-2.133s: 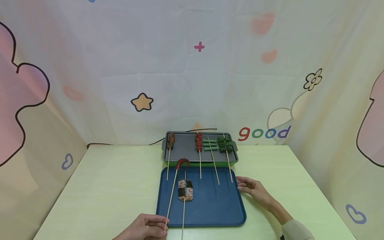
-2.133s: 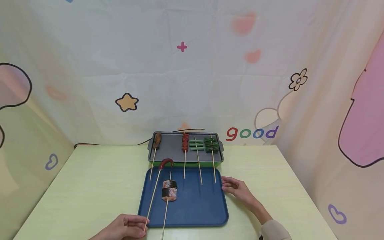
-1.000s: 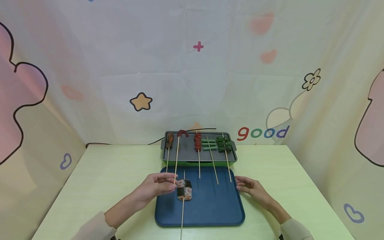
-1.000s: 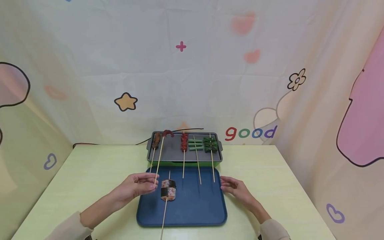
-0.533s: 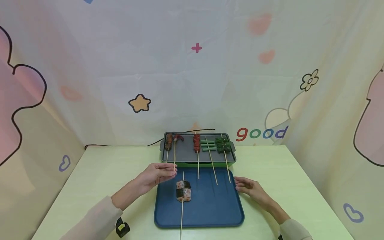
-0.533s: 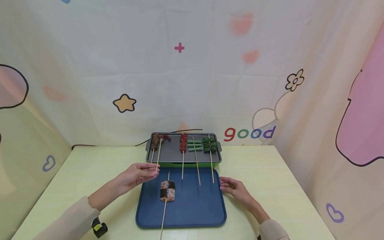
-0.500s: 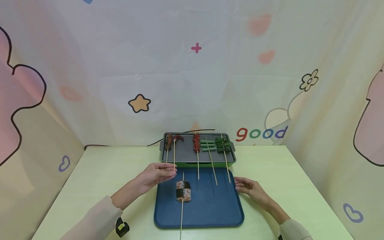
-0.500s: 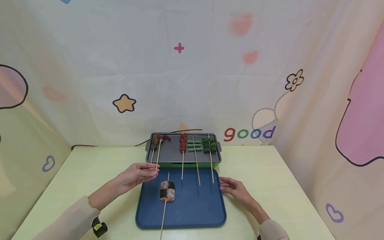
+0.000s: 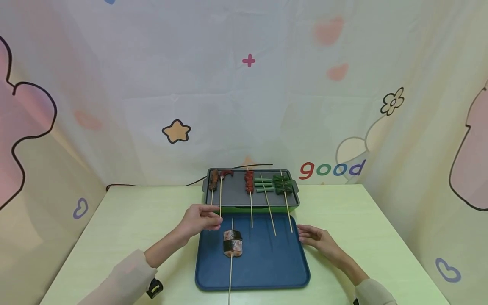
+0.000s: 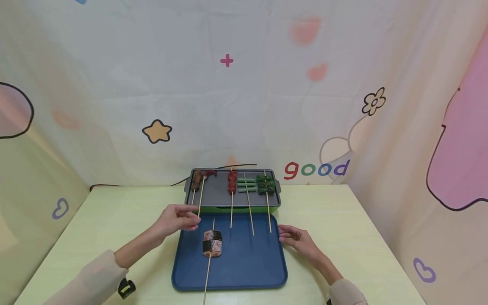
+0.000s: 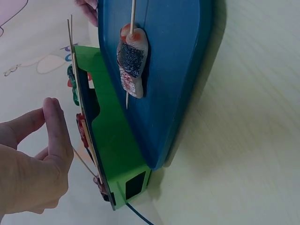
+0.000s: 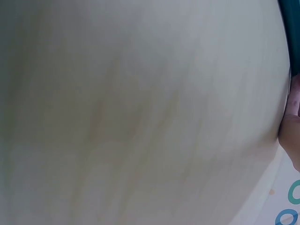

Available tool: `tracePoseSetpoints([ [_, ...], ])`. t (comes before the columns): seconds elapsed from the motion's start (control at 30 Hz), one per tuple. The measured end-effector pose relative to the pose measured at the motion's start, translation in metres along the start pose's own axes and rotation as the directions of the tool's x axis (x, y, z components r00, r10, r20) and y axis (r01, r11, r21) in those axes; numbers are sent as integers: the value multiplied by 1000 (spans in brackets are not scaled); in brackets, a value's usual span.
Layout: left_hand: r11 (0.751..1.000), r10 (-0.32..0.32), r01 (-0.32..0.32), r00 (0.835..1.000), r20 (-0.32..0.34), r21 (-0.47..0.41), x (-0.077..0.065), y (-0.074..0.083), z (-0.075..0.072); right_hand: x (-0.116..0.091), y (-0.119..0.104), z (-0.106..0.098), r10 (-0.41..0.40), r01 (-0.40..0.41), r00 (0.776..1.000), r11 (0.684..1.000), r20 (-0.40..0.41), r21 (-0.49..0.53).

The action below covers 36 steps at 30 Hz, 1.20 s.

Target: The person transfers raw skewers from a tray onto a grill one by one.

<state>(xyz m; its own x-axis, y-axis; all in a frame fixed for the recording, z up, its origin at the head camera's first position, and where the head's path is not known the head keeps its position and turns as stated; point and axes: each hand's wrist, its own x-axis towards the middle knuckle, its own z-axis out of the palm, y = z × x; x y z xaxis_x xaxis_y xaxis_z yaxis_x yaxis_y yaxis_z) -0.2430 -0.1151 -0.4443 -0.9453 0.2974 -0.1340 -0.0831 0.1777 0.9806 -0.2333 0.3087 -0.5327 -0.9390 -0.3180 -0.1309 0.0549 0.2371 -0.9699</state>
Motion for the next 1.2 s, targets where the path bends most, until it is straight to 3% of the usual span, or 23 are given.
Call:
tracePoseSetpoints([
  [0.3, 996, 2, 4, 997, -73, 89, -6, -1, 7, 0, 2, 0, -7, 7, 1000, 1000, 0, 2],
  [0.7, 980, 67, -45, 992, -107, 195, -11, -5, 12, 0, 0, 1, -12, 12, 1000, 1000, -8, -1],
  [0.9, 975, 68, -39, 990, -126, 218, -11, -13, 12, 1, 2, 2, -10, 10, 1000, 1000, -4, 4],
  [1.0, 978, 76, -53, 992, -105, 203, -21, -13, 11, 0, 2, 2, -7, 7, 1000, 1000, -6, 4],
  [1.2, 992, 68, -69, 998, 17, 102, -46, -21, 15, 1, 3, 0, -13, 13, 1000, 1000, -4, 4],
])
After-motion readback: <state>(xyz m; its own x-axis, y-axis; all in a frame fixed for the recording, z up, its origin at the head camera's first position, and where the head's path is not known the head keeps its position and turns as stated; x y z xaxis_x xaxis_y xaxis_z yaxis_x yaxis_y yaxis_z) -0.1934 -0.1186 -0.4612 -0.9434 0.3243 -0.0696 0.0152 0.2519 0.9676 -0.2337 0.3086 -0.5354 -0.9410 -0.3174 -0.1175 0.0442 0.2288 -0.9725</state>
